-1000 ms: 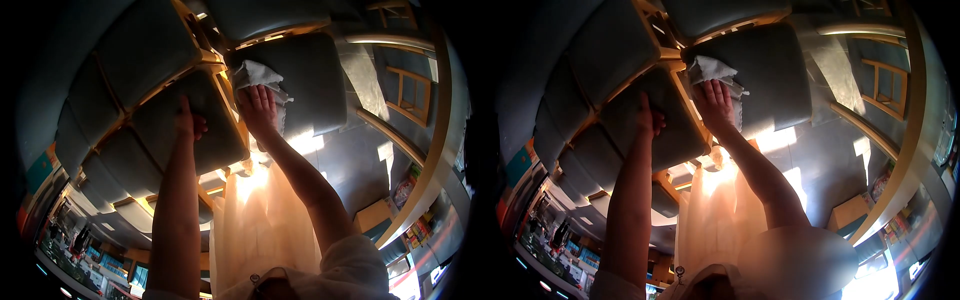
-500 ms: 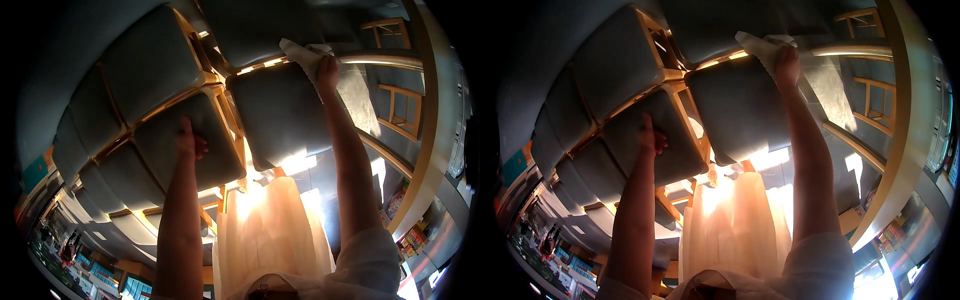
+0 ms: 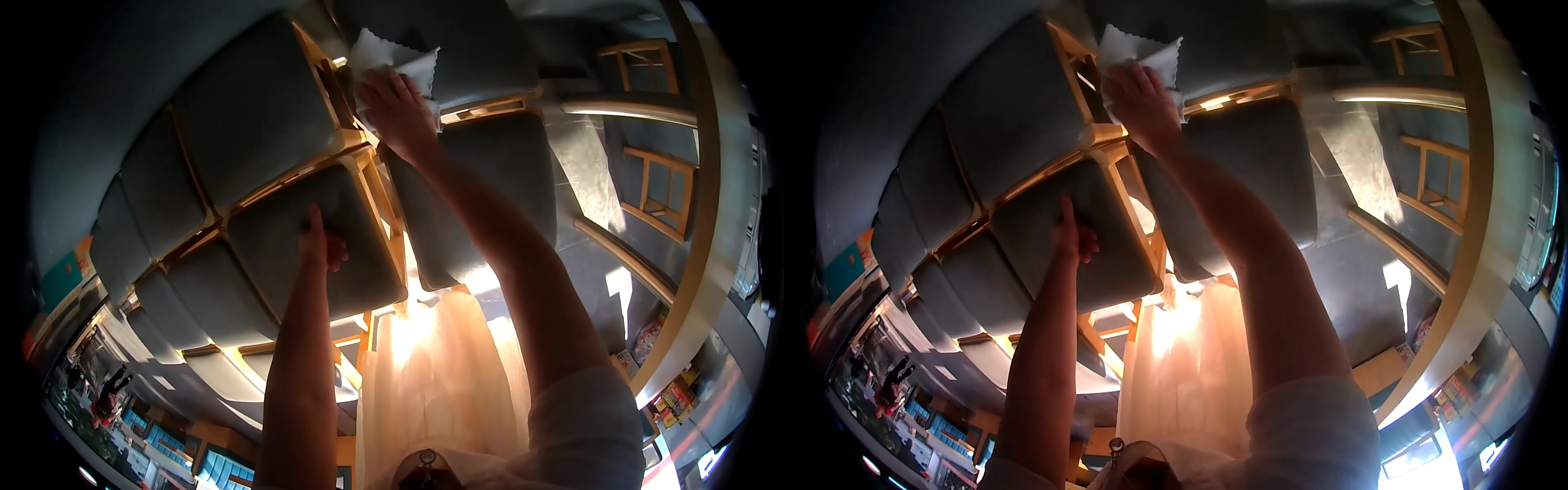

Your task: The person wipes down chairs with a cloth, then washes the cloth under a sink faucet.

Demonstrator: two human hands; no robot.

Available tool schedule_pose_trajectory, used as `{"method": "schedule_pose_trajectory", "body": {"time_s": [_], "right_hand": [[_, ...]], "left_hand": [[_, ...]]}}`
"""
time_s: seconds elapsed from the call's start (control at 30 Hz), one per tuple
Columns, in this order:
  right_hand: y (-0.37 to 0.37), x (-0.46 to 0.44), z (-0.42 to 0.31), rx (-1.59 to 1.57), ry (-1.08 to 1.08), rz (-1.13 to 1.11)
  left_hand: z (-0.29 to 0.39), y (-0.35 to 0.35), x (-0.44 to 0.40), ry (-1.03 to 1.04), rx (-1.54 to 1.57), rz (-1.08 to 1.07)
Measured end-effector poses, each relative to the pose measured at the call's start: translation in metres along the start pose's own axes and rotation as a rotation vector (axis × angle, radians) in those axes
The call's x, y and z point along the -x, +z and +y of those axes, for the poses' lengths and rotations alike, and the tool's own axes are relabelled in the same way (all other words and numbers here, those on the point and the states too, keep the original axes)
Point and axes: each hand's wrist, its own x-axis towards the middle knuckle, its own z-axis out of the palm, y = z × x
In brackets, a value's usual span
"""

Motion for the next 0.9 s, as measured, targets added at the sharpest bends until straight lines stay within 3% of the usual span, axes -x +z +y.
{"method": "schedule_pose_trajectory", "body": {"time_s": [0.07,0.1,0.13,0.17,0.2,0.27,0.4,0.47,0.57,0.67,0.7,0.73,0.77,0.87,0.9], "right_hand": [[-0.009,0.015,0.074,0.114,0.295,0.294],[-0.006,0.017,0.078,0.128,0.292,0.302],[-0.012,0.028,0.124,0.179,0.508,0.381],[-0.012,0.021,0.136,0.16,0.655,0.356],[-0.012,0.021,0.136,0.134,0.648,0.364],[-0.006,-0.02,0.135,0.245,0.938,0.324],[0.008,-0.057,0.081,0.098,0.527,0.32],[0.019,-0.056,0.029,0.104,0.171,0.152],[0.006,-0.04,0.044,-0.003,-0.033,0.102],[-0.013,-0.017,0.107,0.087,0.141,0.325],[-0.008,-0.015,0.111,0.154,0.134,0.308],[-0.017,-0.016,0.14,0.243,0.533,0.373],[-0.019,-0.029,0.141,0.098,0.728,0.339],[0.009,-0.08,0.118,0.23,0.681,0.395],[0.01,-0.094,0.094,0.232,0.459,0.327]], "left_hand": [[0.001,-0.001,0.0,-0.001,0.008,0.006],[0.0,-0.001,0.001,-0.002,-0.003,0.013],[0.0,-0.002,0.001,-0.002,0.009,0.021],[-0.001,-0.003,0.0,-0.003,0.005,0.023],[-0.002,-0.002,-0.001,-0.002,-0.004,0.021],[-0.003,-0.004,-0.003,-0.009,-0.007,0.012],[0.003,-0.001,0.003,-0.019,0.007,0.022],[0.007,0.001,0.005,-0.005,0.019,0.015],[0.006,0.0,-0.003,-0.009,0.009,0.002],[0.003,-0.005,0.001,-0.028,0.022,0.025],[0.003,-0.003,0.004,-0.024,0.028,0.034],[0.001,-0.006,0.003,-0.031,0.041,0.051],[0.0,-0.004,0.0,-0.042,0.021,0.051],[0.0,0.002,0.003,-0.027,0.027,0.047],[0.001,0.0,0.004,-0.005,0.055,0.051]]}}
